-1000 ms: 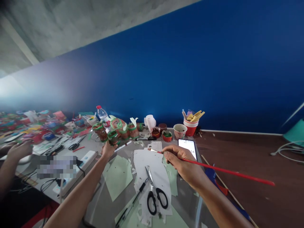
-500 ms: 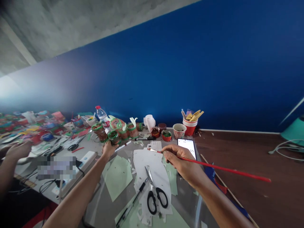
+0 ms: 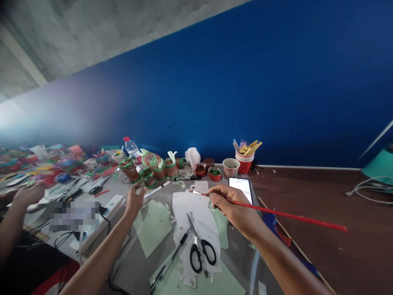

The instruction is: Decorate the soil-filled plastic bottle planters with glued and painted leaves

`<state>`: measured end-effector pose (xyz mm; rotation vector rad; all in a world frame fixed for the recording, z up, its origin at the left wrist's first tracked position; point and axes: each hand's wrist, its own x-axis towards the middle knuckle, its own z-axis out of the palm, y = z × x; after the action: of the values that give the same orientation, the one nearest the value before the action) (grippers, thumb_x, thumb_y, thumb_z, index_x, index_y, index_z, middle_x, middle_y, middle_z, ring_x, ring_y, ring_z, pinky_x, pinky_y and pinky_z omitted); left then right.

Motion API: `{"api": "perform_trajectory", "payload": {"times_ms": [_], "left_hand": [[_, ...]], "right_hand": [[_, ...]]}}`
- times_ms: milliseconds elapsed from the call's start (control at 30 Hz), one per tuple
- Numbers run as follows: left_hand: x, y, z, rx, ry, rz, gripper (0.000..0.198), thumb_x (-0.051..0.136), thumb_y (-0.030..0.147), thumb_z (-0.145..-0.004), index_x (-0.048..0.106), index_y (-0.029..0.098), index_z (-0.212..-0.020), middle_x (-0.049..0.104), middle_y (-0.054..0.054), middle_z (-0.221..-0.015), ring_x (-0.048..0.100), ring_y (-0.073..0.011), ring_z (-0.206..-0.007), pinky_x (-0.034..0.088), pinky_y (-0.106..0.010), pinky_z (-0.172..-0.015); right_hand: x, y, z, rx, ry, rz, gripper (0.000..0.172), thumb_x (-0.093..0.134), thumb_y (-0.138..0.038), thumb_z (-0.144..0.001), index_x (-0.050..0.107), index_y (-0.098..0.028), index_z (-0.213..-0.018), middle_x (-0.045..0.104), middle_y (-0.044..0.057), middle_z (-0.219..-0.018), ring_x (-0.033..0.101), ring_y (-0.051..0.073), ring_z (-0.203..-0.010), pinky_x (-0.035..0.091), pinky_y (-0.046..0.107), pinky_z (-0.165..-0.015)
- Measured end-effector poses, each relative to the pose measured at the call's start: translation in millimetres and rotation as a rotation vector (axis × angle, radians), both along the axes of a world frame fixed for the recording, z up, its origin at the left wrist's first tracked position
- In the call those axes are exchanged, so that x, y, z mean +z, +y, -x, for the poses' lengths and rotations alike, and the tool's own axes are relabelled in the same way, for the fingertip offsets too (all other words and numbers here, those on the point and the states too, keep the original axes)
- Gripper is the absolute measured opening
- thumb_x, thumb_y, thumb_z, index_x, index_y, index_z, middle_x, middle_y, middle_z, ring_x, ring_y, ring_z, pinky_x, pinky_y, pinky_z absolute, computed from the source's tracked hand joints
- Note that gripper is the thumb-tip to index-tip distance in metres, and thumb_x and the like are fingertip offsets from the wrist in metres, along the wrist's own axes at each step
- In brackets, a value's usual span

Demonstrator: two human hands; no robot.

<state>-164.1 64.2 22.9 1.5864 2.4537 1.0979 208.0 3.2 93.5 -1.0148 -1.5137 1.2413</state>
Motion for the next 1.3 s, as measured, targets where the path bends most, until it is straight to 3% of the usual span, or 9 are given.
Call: {"api": "perform_trajectory", "payload": {"times_ms": [133, 233, 400, 533, 600, 700, 833, 1133, 1300], "left_hand": [[5.7, -46.5, -35.2, -0.207, -0.033, -0.025, 0.030, 0.038, 0.032, -0.087, 0.065, 0.021, -0.089, 0.067, -0.005, -0.078, 0.062, -0.0209, -0.080, 0.046, -0.033, -0.081], [7.7, -74.9, -72.9, -0.442, -0.012, -0.080, 0.023, 0.046, 0.032, -0.083, 0.067, 0.024, -0.078, 0.065, -0.002, -0.067, 0.061, -0.0213, -0.080, 0.039, -0.038, -0.094], [14.4, -81.9, -118.5, -0.718, -0.021, -0.138, 0.022, 0.049, 0.029, -0.083, 0.060, 0.024, -0.064, 0.064, -0.001, -0.064, 0.058, -0.0184, -0.070, 0.026, -0.045, -0.101], [16.6, -67.9, -131.4, -0.703, -0.143, -0.257, 0.014, 0.049, 0.021, -0.081, 0.063, 0.022, -0.080, 0.067, -0.004, -0.080, 0.058, -0.0190, -0.079, 0.031, -0.045, -0.096], [12.6, -60.2, -133.1, -0.694, -0.342, -0.290, 0.012, 0.054, 0.019, -0.076, 0.065, 0.021, -0.081, 0.067, -0.005, -0.082, 0.058, -0.0198, -0.083, 0.036, -0.042, -0.092], [1.2, -48.2, -130.5, -0.654, -0.693, -0.271, 0.012, 0.061, 0.021, -0.070, 0.065, 0.018, -0.081, 0.067, -0.004, -0.073, 0.060, -0.0187, -0.073, 0.045, -0.035, -0.076], [-11.2, -34.4, -119.0, -0.614, -0.868, -0.292, 0.021, 0.063, 0.032, -0.072, 0.062, 0.015, -0.084, 0.065, -0.003, -0.069, 0.060, -0.0159, -0.061, 0.047, -0.031, -0.064], [-13.2, -29.4, -102.8, -0.478, -0.896, -0.366, 0.025, 0.059, 0.043, -0.080, 0.057, 0.018, -0.081, 0.043, 0.007, -0.050, 0.038, -0.0083, -0.047, 0.034, -0.020, -0.049], [-18.2, -33.4, -106.3, -0.473, -0.840, -0.314, 0.022, 0.059, 0.039, -0.080, 0.057, 0.017, -0.076, 0.045, 0.005, -0.056, 0.038, -0.0088, -0.049, 0.031, -0.020, -0.046]], "right_hand": [[-2.8, -0.4, 5.2, 0.009, -0.059, -0.012, 0.025, 0.056, -0.040, -0.084, 0.065, -0.017, -0.088, 0.053, -0.001, -0.063, 0.038, 0.009, -0.050, 0.027, 0.023, -0.046], [-7.5, -0.4, 8.5, 0.006, -0.125, -0.036, 0.024, 0.054, -0.038, -0.084, 0.067, -0.018, -0.089, 0.053, -0.001, -0.063, 0.038, 0.009, -0.050, 0.026, 0.023, -0.046], [-9.6, -1.7, 9.6, -0.017, -0.160, -0.048, 0.026, 0.054, -0.040, -0.084, 0.067, -0.018, -0.089, 0.054, -0.001, -0.064, 0.040, 0.010, -0.052, 0.027, 0.023, -0.046], [-11.9, -0.3, 9.4, -0.034, -0.160, -0.041, 0.027, 0.055, -0.040, -0.083, 0.067, -0.016, -0.088, 0.054, 0.000, -0.064, 0.042, 0.010, -0.053, 0.029, 0.022, -0.046], [-14.6, 1.2, 9.5, -0.038, -0.163, -0.038, 0.028, 0.055, -0.040, -0.083, 0.067, -0.016, -0.088, 0.054, 0.000, -0.064, 0.042, 0.010, -0.053, 0.029, 0.022, -0.045], [-18.2, 3.4, 9.3, -0.040, -0.169, -0.031, 0.027, 0.054, -0.039, -0.083, 0.067, -0.016, -0.089, 0.053, 0.000, -0.064, 0.042, 0.010, -0.053, 0.029, 0.021, -0.045], [-20.0, 5.8, 8.5, -0.029, -0.159, -0.029, 0.025, 0.054, -0.038, -0.084, 0.066, -0.017, -0.090, 0.053, -0.001, -0.064, 0.040, 0.009, -0.052, 0.029, 0.021, -0.046], [-21.7, 7.3, 10.0, -0.055, -0.173, -0.036, 0.023, 0.054, -0.037, -0.084, 0.066, -0.017, -0.089, 0.056, -0.002, -0.065, 0.046, 0.010, -0.056, 0.036, 0.022, -0.051], [-21.8, 6.2, 16.8, -0.124, -0.250, -0.070, 0.026, 0.057, -0.032, -0.079, 0.066, -0.016, -0.098, 0.066, 0.004, -0.083, 0.059, 0.015, -0.072, 0.046, 0.026, -0.066]]}}
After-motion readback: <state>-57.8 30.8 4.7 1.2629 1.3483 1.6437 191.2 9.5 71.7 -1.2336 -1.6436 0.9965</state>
